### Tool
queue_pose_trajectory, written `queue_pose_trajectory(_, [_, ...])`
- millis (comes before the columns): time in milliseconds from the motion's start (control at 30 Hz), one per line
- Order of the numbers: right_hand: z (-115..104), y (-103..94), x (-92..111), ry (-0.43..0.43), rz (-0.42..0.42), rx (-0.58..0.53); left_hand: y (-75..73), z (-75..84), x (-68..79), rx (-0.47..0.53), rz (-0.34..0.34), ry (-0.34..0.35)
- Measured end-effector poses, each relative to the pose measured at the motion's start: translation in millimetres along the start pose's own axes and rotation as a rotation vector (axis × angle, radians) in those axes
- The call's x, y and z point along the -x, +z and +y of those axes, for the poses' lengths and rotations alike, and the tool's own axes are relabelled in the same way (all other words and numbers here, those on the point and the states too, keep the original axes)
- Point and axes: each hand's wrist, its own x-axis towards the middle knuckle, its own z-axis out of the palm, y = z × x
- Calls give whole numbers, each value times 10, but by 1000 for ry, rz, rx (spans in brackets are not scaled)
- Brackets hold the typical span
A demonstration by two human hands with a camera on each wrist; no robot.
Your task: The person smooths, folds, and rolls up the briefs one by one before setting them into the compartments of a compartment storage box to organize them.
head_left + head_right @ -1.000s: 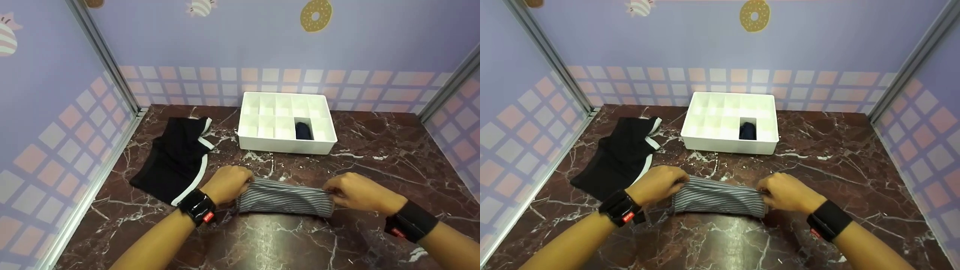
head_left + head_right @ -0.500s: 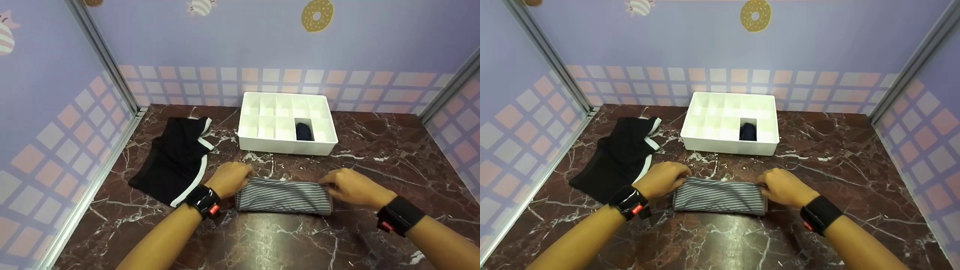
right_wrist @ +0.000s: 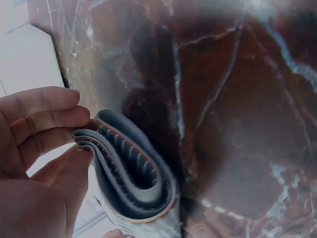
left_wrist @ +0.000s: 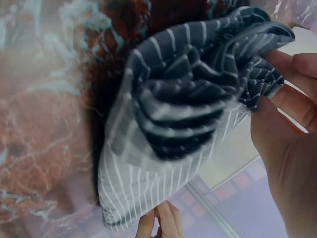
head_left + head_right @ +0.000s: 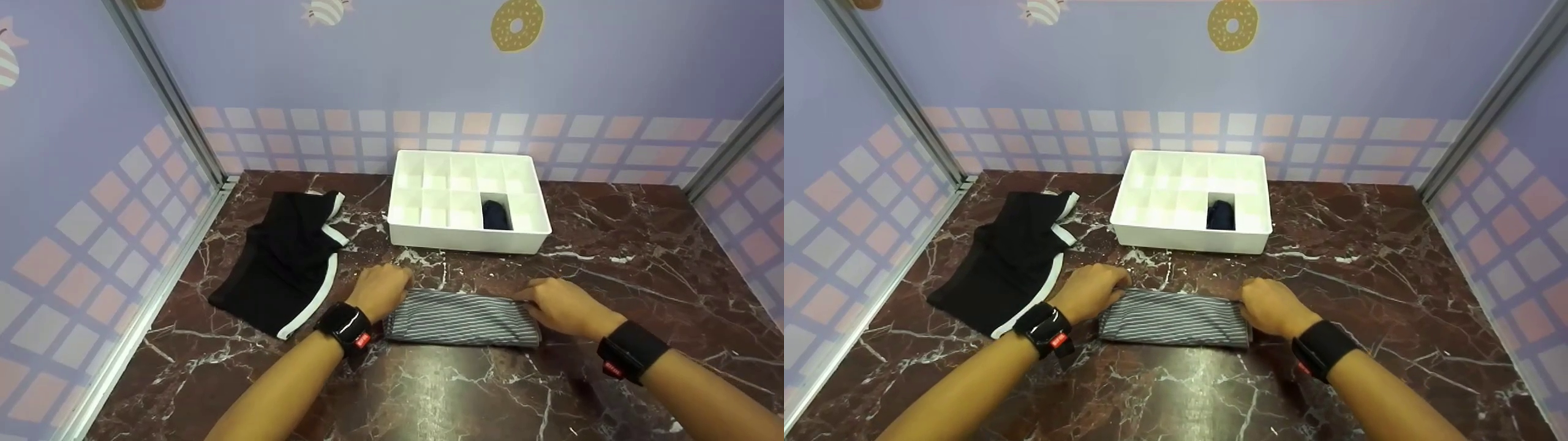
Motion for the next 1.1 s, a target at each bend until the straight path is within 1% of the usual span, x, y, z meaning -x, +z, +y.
queue_pose_trajectory(200, [-10, 74, -8, 48, 18, 19, 71, 30, -8, -27, 11, -13])
queue_pose_trajectory(267, [-12, 87, -2, 53, 29, 28, 88, 40, -1, -50, 16, 3])
queue_pose_trajectory(400, [-16, 83, 10, 53, 76, 61, 90, 70, 18, -109, 50, 80])
queue_pose_trajectory(467, [-25, 63, 10, 43, 121, 74, 64, 91, 30, -119, 78, 129])
queue_pose_trajectory(567, [-53, 23, 2, 19, 194, 89, 11, 128, 54, -91, 100, 196])
queue_pose_trajectory(633, [-85, -1, 2, -2, 236, 82, -17, 150, 72, -71, 94, 246])
queue_pose_trajectory(700, [-129, -17, 9, -25, 259, 78, -26, 164, 92, -61, 79, 291])
queue_pose_trajectory(767, [-188, -22, 17, -55, 251, 73, -15, 159, 114, -65, 59, 324])
queue_pose_trajectory(867, [-287, -15, 48, -87, 183, 74, 39, 121, 150, -70, 21, 337])
queue_pose_trajectory(1000, [-339, 18, 81, -100, 82, 89, 103, 54, 221, -65, -31, 314])
queue_pose_trajectory(1100, [-309, 37, 82, -100, 63, 86, 101, 39, 280, -63, -59, 299])
